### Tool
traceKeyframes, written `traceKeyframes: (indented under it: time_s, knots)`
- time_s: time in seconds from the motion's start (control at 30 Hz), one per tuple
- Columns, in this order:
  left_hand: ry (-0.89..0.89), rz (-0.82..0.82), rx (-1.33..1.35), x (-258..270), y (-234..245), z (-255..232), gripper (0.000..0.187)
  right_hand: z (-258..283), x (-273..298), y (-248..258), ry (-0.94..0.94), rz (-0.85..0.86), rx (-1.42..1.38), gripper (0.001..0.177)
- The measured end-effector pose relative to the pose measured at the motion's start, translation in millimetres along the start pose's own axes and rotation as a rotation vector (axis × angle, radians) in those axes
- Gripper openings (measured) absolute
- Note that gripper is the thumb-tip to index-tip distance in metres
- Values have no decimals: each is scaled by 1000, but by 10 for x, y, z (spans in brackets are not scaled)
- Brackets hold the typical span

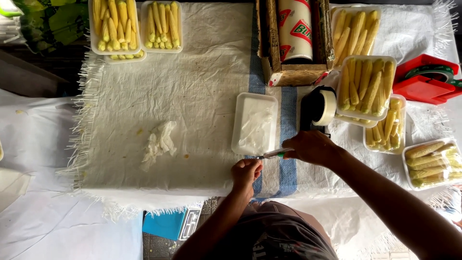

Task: Packaging baby corn into plastic trays and sealing them with green adhesive tape.

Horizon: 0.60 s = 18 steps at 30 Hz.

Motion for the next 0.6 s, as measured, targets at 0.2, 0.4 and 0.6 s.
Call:
traceKeyframes:
  time_s: [0.2, 0.4, 0.6]
  knots:
    - [-378, -6, -172, 17, 324, -137, 27, -324, 431, -80, -58, 15, -288, 38]
    - [-1485, -115, -859, 251, 239, -659, 55, -1416, 540, -1115, -232, -129, -581, 34]
    - [-1569, -197, -1175, 37, 10, -707, 96, -1868, 541, -1942, -187, -461, -558, 39]
Point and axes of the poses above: each hand's wrist, its own x-axis away from the middle knuckle, its own y-axis out of the back of the hand, z = x × y, the point moved 3 cm from there along -x, towards the middle knuckle, and after that the axes turned 3 degrees about z, right-handed, at the moved point
